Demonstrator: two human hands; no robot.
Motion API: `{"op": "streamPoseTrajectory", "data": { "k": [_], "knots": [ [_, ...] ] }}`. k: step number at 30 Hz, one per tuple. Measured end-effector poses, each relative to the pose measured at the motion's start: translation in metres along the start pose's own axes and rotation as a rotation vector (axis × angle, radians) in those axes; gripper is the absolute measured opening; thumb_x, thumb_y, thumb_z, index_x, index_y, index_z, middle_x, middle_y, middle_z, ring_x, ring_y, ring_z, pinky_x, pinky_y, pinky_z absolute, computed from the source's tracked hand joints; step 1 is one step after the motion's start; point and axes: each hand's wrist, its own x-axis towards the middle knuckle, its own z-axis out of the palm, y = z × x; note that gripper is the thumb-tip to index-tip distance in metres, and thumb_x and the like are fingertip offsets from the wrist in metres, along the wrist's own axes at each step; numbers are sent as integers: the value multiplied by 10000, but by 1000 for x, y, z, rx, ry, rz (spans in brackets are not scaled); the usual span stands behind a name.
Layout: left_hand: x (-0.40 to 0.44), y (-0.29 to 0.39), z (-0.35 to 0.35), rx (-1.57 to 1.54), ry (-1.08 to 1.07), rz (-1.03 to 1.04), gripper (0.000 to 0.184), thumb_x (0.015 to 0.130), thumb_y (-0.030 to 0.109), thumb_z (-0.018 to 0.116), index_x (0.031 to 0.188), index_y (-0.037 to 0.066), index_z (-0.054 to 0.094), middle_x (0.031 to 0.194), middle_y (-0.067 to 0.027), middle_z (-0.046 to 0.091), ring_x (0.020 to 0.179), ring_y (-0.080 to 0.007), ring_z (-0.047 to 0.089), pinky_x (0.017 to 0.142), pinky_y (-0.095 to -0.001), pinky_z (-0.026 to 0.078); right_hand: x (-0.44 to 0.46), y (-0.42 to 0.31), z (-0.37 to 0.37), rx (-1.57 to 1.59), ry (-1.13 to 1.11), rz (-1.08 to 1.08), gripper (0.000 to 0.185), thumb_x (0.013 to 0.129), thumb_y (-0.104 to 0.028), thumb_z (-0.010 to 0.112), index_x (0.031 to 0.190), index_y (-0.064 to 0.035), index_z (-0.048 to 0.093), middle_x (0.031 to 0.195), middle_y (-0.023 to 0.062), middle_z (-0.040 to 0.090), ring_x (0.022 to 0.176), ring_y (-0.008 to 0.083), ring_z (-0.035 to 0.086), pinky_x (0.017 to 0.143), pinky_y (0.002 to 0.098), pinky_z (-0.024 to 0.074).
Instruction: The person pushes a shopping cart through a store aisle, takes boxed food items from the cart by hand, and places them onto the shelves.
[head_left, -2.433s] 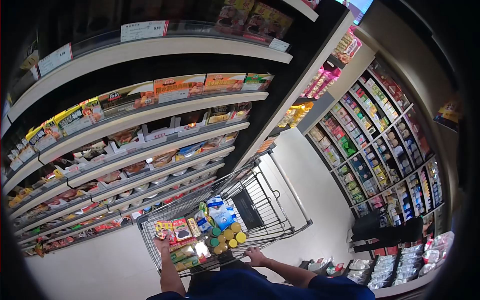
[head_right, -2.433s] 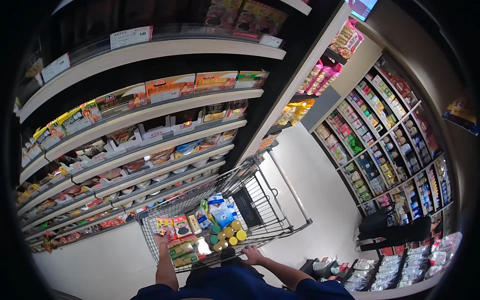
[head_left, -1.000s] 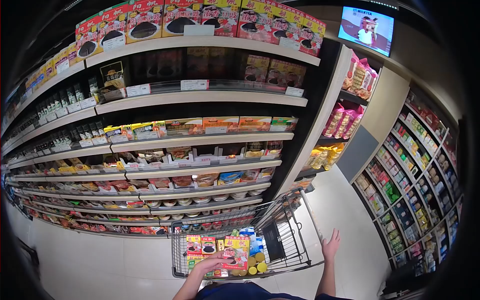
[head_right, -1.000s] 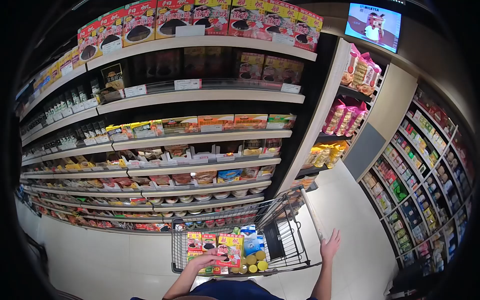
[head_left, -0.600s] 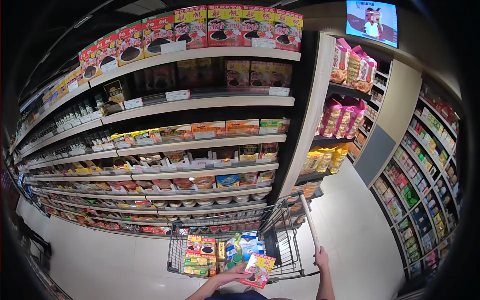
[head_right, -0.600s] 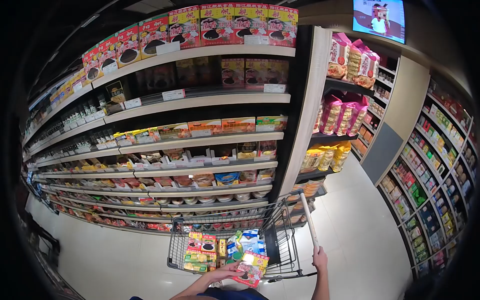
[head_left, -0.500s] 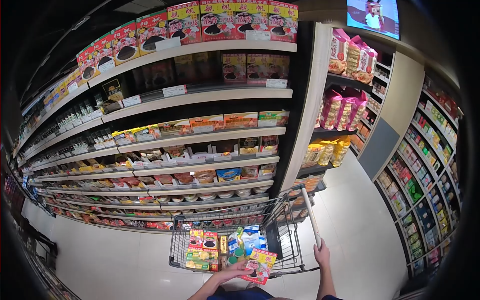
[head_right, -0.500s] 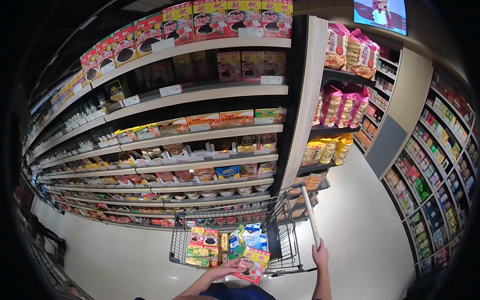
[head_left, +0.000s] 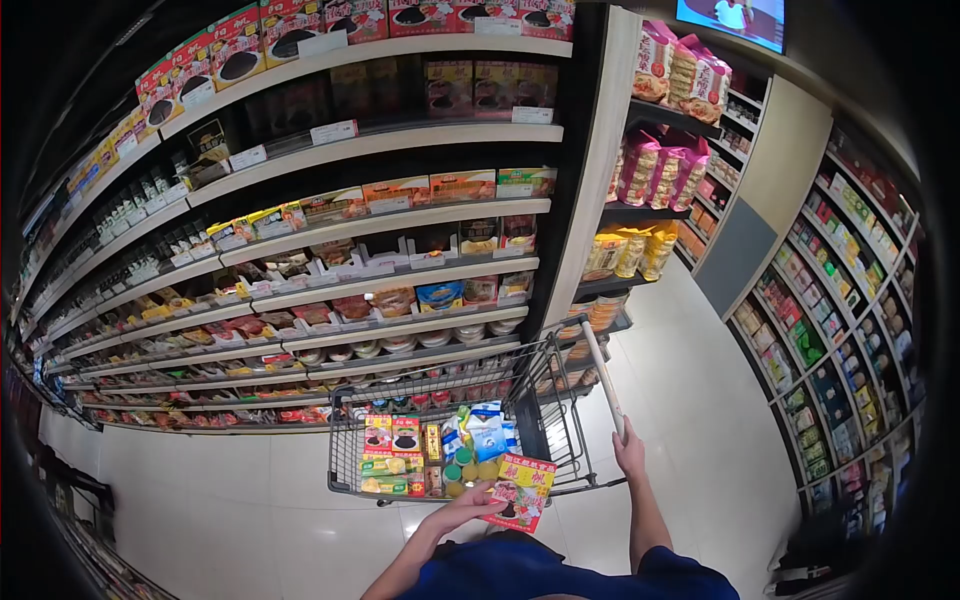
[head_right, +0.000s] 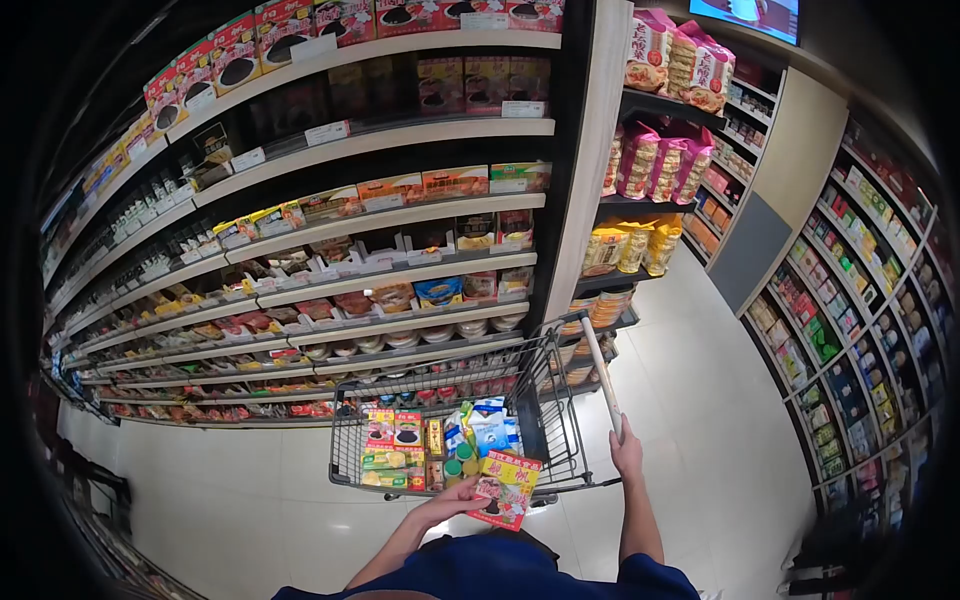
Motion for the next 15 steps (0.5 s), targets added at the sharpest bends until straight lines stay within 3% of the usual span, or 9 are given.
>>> {"op": "streamPoseTrajectory", "data": {
  "k": [3, 8, 10, 15],
  "knots": [
    [-16, 1, 2, -10, -11, -1, 698, 954, 243, 680, 1500, 33, 298, 1232, -63, 656, 1104, -102, 610, 949, -248, 452, -5, -4, 3, -44, -14, 17, 600, 926, -282, 614, 1473, -124, 428, 775, 259, 631, 773, 433, 650, 742, 491, 494],
    [-59, 9, 9, -57, -11, 35, 678, 948, 260, 691, 1472, 33, 326, 1192, -45, 667, 1106, -89, 601, 942, -236, 449, -18, -21, 8, -63, -12, -18, 592, 935, -302, 610, 1471, -128, 428, 940, 280, 671, 926, 448, 657, 828, 489, 507],
    [-74, 9, 14, -104, 42, 59, 643, 955, 241, 681, 1459, 33, 341, 1234, -43, 644, 1120, -88, 597, 956, -239, 450, -27, -31, 10, -45, -9, 4, 587, 948, -341, 586, 1480, -159, 415, 1038, 275, 677, 1010, 451, 641, 881, 488, 503],
    [-90, -2, 17, -216, 53, 131, 590, 971, 186, 650, 1448, 15, 347, 1325, -69, 592, 1167, -106, 585, 997, -256, 445, -43, -58, 16, -161, -74, 125, 573, 978, -423, 505, 1496, -212, 377, 1063, 280, 677, 1008, 467, 640, 892, 525, 502]
  ]
}}
